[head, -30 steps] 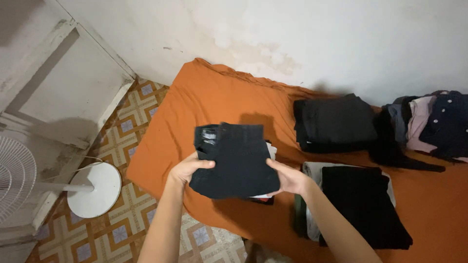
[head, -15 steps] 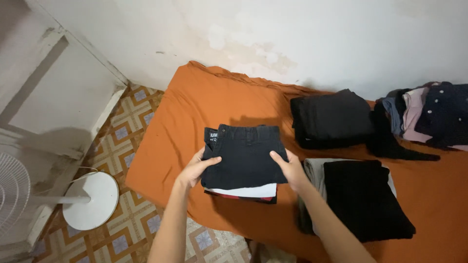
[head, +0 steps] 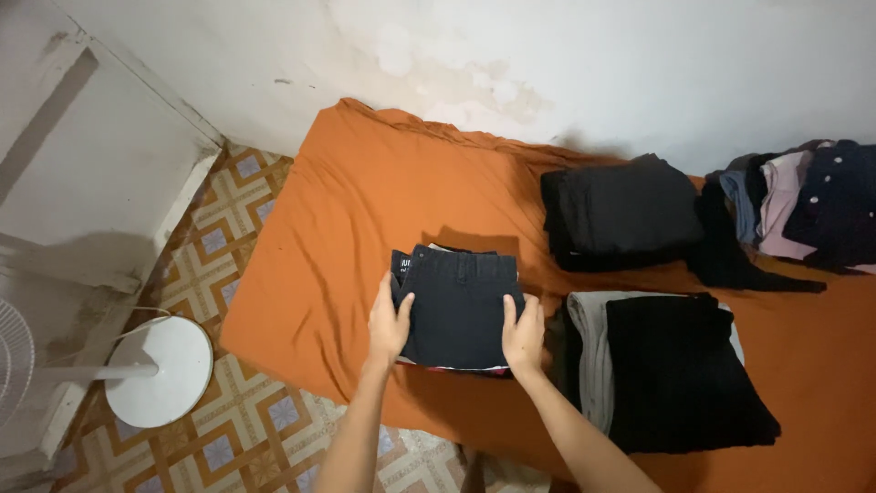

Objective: Sorting and stacking various items of folded laundry on a bed.

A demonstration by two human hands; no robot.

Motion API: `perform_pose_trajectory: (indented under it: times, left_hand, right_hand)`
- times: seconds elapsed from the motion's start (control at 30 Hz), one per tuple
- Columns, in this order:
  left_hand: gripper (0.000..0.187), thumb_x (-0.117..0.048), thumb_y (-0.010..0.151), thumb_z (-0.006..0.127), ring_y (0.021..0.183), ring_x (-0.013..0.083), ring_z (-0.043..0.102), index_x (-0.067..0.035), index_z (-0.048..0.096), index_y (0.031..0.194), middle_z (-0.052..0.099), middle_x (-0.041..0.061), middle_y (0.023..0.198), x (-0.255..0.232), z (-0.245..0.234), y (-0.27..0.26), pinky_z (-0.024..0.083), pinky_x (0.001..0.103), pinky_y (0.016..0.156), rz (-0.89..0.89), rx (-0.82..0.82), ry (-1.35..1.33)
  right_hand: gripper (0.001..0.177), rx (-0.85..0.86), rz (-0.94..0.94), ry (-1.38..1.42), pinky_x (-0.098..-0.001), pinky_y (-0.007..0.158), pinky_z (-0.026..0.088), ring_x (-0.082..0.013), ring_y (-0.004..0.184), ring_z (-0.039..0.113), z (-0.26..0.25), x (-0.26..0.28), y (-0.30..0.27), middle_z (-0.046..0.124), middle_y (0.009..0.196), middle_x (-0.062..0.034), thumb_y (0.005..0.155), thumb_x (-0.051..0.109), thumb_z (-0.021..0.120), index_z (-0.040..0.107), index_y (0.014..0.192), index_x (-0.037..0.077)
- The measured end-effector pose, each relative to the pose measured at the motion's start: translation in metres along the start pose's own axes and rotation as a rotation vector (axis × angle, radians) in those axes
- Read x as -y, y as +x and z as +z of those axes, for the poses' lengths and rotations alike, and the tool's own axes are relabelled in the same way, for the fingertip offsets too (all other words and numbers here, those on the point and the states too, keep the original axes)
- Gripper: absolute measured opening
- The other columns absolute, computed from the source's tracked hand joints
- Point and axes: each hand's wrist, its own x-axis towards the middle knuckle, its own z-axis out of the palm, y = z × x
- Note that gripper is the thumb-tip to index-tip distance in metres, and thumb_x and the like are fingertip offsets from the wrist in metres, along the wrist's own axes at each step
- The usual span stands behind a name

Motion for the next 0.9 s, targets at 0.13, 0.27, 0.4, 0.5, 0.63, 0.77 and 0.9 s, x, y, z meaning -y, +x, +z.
perform_pose_trajectory:
  times: [0.13,0.27,0.4,0.5,0.63,0.77,0.9]
  left_hand:
    - [0.072,-0.030,0.093,0.069,0.129,0.0411,0.058,-0.007,0.038,0.154,0.061,0.024,0.136,-0.004,-0.006,0.000,0.047,0.047,0.106,-0.015,0.049,-0.107]
    - [0.085,-0.035,0.089,0.074,0.136,0.0419,0.049,-0.010,0.031,0.158,0.045,0.021,0.149,-0.024,-0.007,-0.010,0.043,0.048,0.111,-0.041,-0.001,0.072]
    - [0.074,-0.043,0.094,0.067,0.149,0.0376,0.034,-0.024,0.035,0.158,0.030,0.009,0.164,-0.022,0.007,-0.016,0.028,0.061,0.119,0.425,-0.097,0.524]
    - [0.067,-0.055,0.094,0.058,0.151,0.0340,0.025,-0.037,0.037,0.155,0.026,0.001,0.166,-0.034,0.009,-0.016,0.017,0.073,0.114,0.571,0.065,0.776]
    - [0.069,-0.063,0.093,0.050,0.152,0.0340,0.020,-0.038,0.034,0.156,0.023,0.001,0.167,-0.026,0.019,-0.004,0.015,0.075,0.113,0.587,0.204,0.771]
    - [0.075,-0.068,0.090,0.048,0.152,0.0334,0.018,-0.040,0.030,0.157,0.019,0.000,0.168,-0.010,0.030,0.007,0.016,0.073,0.114,0.554,0.279,0.833]
    - [0.079,-0.071,0.088,0.048,0.153,0.0327,0.018,-0.041,0.027,0.158,0.019,-0.001,0.168,-0.009,0.033,0.010,0.016,0.073,0.114,0.535,0.288,0.858]
  right_hand:
    - [0.050,0.095,0.111,-0.035,-0.0504,0.096,0.046,-0.0475,0.111,0.057,-0.005,0.008,0.001,0.058,0.123,-0.0302,0.104,0.038,0.058,0.054,0.126,-0.006]
    - [0.044,-0.007,-0.149,-0.094,-0.0513,0.106,0.043,-0.0443,0.122,0.053,-0.023,0.029,-0.013,0.054,0.131,-0.0269,0.104,0.032,0.058,0.054,0.135,0.000]
    - [0.055,0.150,-0.710,-0.400,-0.0586,0.119,0.027,-0.0400,0.146,0.036,-0.043,0.054,-0.021,0.040,0.157,-0.0182,0.098,0.033,0.055,0.046,0.150,0.023]
    - [0.063,0.359,-0.533,-0.526,-0.0612,0.120,0.016,-0.0383,0.151,0.020,-0.030,0.032,-0.017,0.024,0.166,-0.0119,0.098,0.041,0.052,0.035,0.157,0.026]
    - [0.066,0.459,-0.452,-0.558,-0.0607,0.119,0.016,-0.0389,0.153,0.014,-0.016,0.007,-0.009,0.017,0.167,-0.0128,0.100,0.044,0.048,0.031,0.159,0.023]
    - [0.065,0.528,-0.417,-0.543,-0.0595,0.120,0.015,-0.0377,0.154,0.012,-0.008,0.006,-0.005,0.015,0.169,-0.0114,0.101,0.045,0.048,0.029,0.159,0.024]
    - [0.066,0.567,-0.414,-0.529,-0.0591,0.120,0.015,-0.0377,0.154,0.010,-0.004,0.001,0.002,0.013,0.169,-0.0110,0.101,0.046,0.046,0.028,0.160,0.023]
